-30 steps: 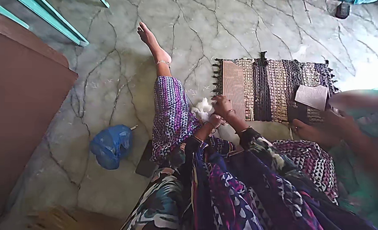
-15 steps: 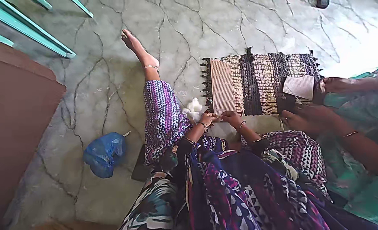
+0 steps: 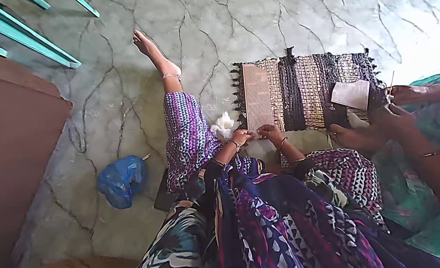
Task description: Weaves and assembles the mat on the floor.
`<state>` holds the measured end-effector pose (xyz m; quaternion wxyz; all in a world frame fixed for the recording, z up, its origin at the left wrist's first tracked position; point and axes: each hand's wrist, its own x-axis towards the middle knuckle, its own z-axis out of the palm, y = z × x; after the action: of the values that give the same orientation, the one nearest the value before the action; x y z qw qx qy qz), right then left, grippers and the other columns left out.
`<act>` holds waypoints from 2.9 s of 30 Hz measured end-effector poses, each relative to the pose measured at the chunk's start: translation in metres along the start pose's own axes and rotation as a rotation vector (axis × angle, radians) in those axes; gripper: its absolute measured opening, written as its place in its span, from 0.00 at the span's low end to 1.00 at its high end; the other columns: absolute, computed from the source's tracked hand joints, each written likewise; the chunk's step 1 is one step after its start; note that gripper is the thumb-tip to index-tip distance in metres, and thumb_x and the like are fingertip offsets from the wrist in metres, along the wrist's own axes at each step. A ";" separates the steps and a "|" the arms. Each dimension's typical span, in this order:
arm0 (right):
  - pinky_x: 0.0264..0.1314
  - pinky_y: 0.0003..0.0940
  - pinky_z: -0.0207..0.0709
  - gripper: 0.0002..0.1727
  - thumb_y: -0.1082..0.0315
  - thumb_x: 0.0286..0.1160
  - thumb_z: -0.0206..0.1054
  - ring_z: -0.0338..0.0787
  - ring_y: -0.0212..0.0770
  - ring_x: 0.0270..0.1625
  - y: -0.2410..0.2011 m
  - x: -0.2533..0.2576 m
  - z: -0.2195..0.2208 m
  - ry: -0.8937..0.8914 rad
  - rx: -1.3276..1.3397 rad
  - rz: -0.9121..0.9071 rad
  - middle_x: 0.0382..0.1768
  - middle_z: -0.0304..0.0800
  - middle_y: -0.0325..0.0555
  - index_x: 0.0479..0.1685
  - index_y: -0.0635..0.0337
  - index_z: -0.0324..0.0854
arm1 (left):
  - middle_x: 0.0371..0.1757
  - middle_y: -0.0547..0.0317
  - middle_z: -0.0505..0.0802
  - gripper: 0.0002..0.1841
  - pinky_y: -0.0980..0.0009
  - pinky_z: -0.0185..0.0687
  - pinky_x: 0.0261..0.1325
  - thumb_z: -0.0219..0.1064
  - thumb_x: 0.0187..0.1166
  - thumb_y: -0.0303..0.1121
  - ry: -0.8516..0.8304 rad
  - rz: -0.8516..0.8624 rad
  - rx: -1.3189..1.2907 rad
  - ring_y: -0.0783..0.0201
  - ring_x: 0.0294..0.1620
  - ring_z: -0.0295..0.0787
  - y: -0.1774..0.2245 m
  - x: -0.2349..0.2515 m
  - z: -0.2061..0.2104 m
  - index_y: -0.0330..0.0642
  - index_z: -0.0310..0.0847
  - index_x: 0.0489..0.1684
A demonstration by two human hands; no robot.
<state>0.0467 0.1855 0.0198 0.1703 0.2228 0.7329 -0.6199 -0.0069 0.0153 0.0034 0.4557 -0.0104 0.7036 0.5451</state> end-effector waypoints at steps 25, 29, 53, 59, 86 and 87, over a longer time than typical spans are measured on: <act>0.44 0.32 0.79 0.09 0.76 0.79 0.69 0.83 0.34 0.34 0.016 0.027 -0.017 0.191 0.082 -0.021 0.36 0.89 0.51 0.49 0.75 0.83 | 0.58 0.39 0.90 0.24 0.59 0.79 0.57 0.62 0.90 0.32 0.293 0.225 0.046 0.55 0.52 0.85 0.007 0.008 0.005 0.33 0.70 0.82; 0.59 0.43 0.79 0.12 0.73 0.78 0.71 0.88 0.45 0.47 0.008 0.035 -0.019 0.242 -0.028 0.010 0.45 0.91 0.61 0.51 0.75 0.85 | 0.75 0.31 0.84 0.22 0.52 0.66 0.86 0.50 0.92 0.25 0.369 0.394 0.348 0.41 0.80 0.78 0.007 0.007 0.008 0.33 0.75 0.81; 0.94 0.62 0.41 0.31 0.61 0.88 0.54 0.52 0.56 0.96 0.014 0.029 -0.007 0.170 -0.911 -0.227 0.93 0.57 0.52 0.90 0.57 0.64 | 0.83 0.38 0.76 0.26 0.54 0.76 0.79 0.54 0.85 0.24 0.192 0.007 0.987 0.45 0.77 0.81 0.034 0.015 0.027 0.49 0.77 0.83; 0.97 0.59 0.30 0.42 0.48 0.91 0.52 0.38 0.52 0.99 0.041 0.022 0.019 -0.011 -1.017 -0.167 0.97 0.39 0.53 0.96 0.63 0.43 | 0.80 0.37 0.79 0.26 0.55 0.75 0.80 0.49 0.89 0.26 0.191 0.051 0.971 0.45 0.75 0.83 0.030 0.012 0.023 0.51 0.74 0.86; 0.97 0.59 0.25 0.55 0.34 0.83 0.54 0.34 0.53 0.99 0.022 0.007 0.014 -0.087 -1.175 -0.054 0.97 0.34 0.58 0.96 0.67 0.38 | 0.72 0.39 0.87 0.16 0.46 0.68 0.83 0.59 0.87 0.27 0.075 0.025 0.765 0.44 0.80 0.79 0.035 0.017 -0.015 0.33 0.84 0.67; 0.97 0.59 0.22 0.55 0.33 0.84 0.53 0.34 0.54 0.99 0.023 -0.001 0.011 -0.133 -1.199 -0.032 0.97 0.33 0.58 0.96 0.67 0.38 | 0.73 0.39 0.87 0.16 0.46 0.68 0.83 0.59 0.86 0.27 0.046 0.013 0.780 0.44 0.80 0.79 0.035 0.015 -0.015 0.33 0.84 0.67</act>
<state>0.0594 0.1773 -0.0004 0.3025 0.0377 0.9456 -0.1136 -0.0432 0.0249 0.0202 0.4059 0.1556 0.8683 0.2389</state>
